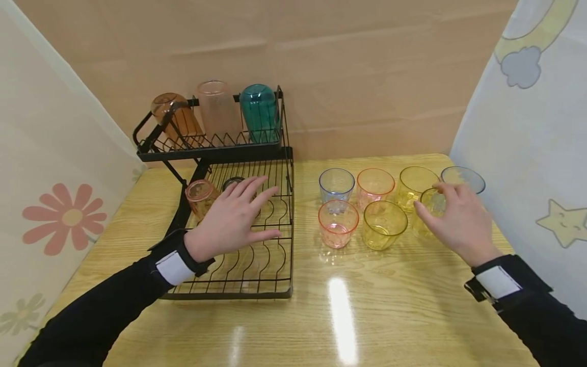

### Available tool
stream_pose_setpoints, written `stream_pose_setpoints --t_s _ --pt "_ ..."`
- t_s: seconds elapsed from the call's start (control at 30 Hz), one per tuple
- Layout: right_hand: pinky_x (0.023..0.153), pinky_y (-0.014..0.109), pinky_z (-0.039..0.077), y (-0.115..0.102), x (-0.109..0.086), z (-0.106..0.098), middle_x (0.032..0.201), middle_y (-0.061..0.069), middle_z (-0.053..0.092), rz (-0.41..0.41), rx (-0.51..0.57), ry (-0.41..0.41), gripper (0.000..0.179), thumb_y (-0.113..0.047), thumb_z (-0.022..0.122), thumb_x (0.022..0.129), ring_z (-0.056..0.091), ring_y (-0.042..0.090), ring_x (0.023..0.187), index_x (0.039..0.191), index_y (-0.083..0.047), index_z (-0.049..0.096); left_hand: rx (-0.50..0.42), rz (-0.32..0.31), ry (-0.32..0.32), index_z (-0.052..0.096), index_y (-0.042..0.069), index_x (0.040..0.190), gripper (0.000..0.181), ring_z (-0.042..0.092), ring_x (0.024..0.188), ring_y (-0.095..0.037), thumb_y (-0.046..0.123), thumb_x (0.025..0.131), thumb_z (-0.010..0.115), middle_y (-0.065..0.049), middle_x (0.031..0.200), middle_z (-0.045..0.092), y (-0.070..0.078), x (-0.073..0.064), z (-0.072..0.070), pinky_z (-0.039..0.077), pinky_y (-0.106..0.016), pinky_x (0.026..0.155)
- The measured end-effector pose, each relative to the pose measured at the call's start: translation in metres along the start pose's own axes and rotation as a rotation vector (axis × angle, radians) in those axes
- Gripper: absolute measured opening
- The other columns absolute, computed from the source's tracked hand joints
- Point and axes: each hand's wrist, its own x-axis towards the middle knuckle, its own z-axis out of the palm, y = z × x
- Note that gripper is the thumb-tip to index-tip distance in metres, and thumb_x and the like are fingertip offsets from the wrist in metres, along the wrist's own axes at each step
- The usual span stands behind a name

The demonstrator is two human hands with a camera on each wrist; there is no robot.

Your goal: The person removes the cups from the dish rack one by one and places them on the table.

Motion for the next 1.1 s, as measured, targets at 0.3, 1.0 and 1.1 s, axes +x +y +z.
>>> stream_pose_setpoints --t_s 0.3,1.0,1.1 --pt "0.064 0.056 0.036 0.01 -0.006 0.019 0.116 0.028 0.039 0.022 0.013 -0.034 0.063 -0.048 0.05 0.087 0.038 0.044 0.099 0.123 0.003 0.041 0.042 -0.052 0.036 0.039 0.014 0.137 0.087 0.033 0.125 -0.033 0.077 0.077 0.036 -0.016 0.139 0.034 -0.003 -0.001 -0.003 0.03 -0.051 0.095" --pt "0.061 0.059 0.037 0.01 -0.001 0.02 0.119 0.034 0.034 0.008 -0.04 -0.118 0.074 -0.056 0.047 0.086 0.035 0.05 0.102 0.129 0.003 0.036 -0.006 -0.291 -0.047 0.033 0.014 0.139 0.09 0.029 0.126 -0.04 0.075 0.075 0.044 -0.019 0.141 0.029 -0.024 -0.012 -0.004 0.029 -0.061 0.091" --pt "0.069 0.063 0.034 0.006 0.002 0.01 0.119 0.035 0.034 -0.008 -0.035 -0.121 0.074 -0.054 0.048 0.086 0.033 0.052 0.104 0.128 0.006 0.037 -0.003 -0.325 -0.036 0.034 0.011 0.139 0.091 0.029 0.126 -0.041 0.076 0.075 0.043 -0.021 0.141 0.029 -0.03 -0.013 -0.001 0.03 -0.061 0.091"
